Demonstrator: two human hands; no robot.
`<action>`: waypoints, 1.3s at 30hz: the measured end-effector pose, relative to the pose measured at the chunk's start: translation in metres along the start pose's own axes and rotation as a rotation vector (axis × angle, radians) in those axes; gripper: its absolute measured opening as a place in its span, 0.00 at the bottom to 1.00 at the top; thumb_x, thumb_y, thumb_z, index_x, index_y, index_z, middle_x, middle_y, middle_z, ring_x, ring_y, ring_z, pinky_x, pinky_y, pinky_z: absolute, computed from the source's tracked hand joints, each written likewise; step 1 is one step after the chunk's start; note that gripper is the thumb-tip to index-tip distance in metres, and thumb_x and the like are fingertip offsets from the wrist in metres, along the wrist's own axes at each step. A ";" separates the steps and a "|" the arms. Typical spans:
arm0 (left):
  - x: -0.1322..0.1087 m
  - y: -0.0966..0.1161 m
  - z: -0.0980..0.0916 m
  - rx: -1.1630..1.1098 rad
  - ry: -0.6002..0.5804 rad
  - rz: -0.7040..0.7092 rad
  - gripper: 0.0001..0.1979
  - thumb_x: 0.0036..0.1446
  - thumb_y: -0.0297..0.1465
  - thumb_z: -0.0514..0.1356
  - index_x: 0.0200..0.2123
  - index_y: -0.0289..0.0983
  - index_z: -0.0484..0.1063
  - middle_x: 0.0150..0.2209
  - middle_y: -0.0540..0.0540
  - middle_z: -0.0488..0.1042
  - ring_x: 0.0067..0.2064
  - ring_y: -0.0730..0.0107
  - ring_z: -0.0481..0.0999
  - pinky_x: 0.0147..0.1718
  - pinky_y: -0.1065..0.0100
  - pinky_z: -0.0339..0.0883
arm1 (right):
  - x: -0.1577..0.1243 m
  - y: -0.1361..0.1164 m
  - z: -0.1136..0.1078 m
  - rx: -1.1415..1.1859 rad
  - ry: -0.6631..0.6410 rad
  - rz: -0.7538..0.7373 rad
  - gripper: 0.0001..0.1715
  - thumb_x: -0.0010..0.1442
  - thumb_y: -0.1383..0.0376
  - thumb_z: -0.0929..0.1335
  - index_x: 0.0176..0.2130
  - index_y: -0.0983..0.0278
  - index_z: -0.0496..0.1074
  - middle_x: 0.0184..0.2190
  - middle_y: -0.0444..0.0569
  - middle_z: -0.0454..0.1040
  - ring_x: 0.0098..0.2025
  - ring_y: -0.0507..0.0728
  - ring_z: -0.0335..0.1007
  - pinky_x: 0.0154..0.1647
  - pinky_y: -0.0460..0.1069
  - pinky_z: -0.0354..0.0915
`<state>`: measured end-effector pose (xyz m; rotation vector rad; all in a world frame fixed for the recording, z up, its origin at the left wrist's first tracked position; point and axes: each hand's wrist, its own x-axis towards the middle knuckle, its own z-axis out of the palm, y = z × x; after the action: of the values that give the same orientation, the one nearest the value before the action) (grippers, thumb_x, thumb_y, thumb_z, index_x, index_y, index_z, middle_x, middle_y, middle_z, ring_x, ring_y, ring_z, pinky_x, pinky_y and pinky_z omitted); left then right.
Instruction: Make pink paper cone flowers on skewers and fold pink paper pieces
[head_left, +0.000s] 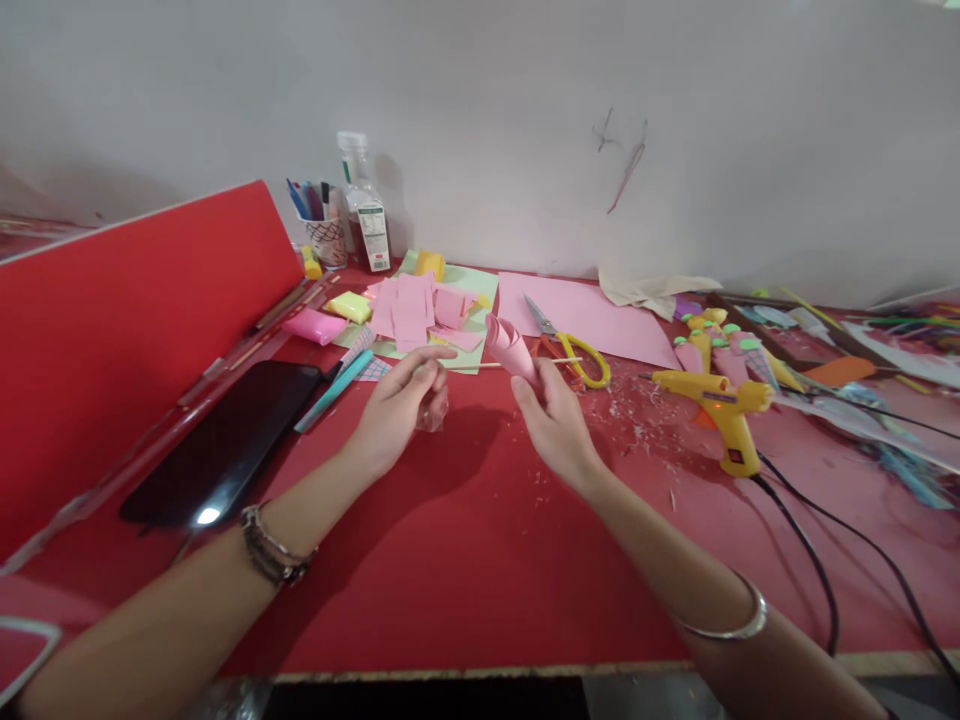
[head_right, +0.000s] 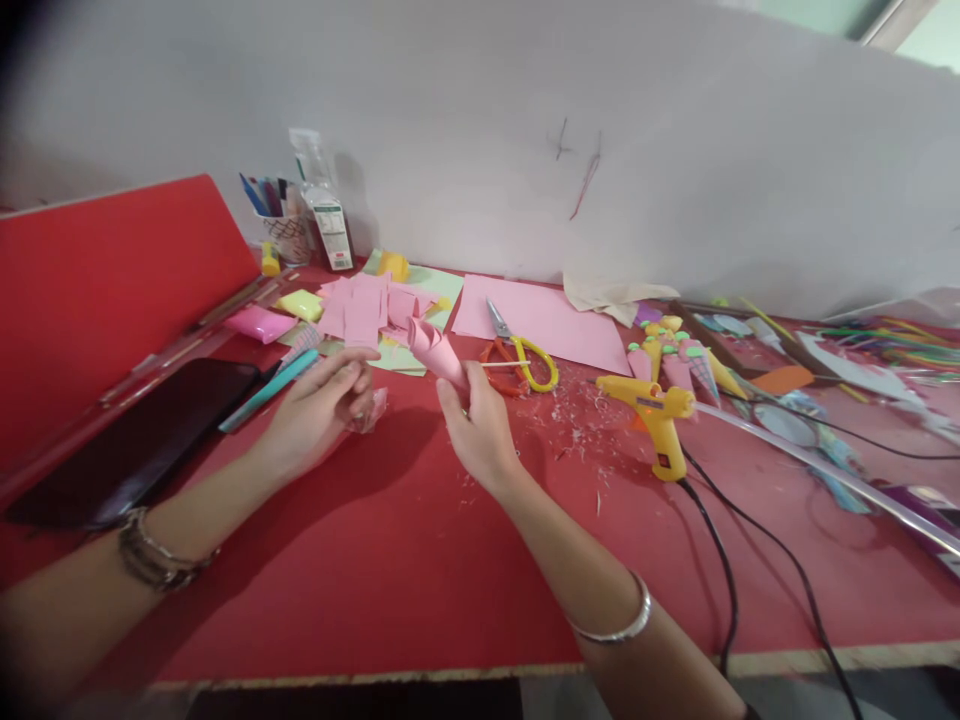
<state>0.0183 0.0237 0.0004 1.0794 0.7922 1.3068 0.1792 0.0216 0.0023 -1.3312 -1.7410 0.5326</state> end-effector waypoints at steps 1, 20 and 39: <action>0.000 0.000 0.000 -0.010 -0.012 -0.015 0.07 0.51 0.32 0.54 0.35 0.39 0.64 0.19 0.56 0.55 0.18 0.80 0.56 0.14 0.76 0.50 | 0.000 0.000 0.000 0.002 -0.001 -0.004 0.06 0.55 0.62 0.58 0.29 0.62 0.55 0.21 0.41 0.59 0.22 0.49 0.54 0.24 0.45 0.51; -0.001 0.000 -0.002 0.051 -0.050 -0.044 0.18 0.53 0.39 0.52 0.16 0.37 0.56 0.12 0.58 0.48 0.14 0.82 0.52 0.16 0.73 0.50 | 0.000 0.000 0.000 -0.020 -0.010 -0.039 0.06 0.54 0.62 0.58 0.27 0.62 0.55 0.20 0.40 0.58 0.21 0.49 0.53 0.23 0.45 0.51; -0.003 0.005 0.000 -0.010 -0.047 -0.131 0.21 0.53 0.40 0.52 0.13 0.36 0.60 0.08 0.59 0.46 0.11 0.85 0.45 0.17 0.73 0.54 | 0.001 -0.001 -0.001 -0.026 -0.001 -0.031 0.07 0.54 0.62 0.58 0.26 0.62 0.54 0.17 0.39 0.56 0.20 0.48 0.51 0.21 0.45 0.50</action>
<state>0.0156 0.0206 0.0048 1.0297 0.8066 1.1698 0.1796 0.0221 0.0035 -1.3204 -1.7721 0.4950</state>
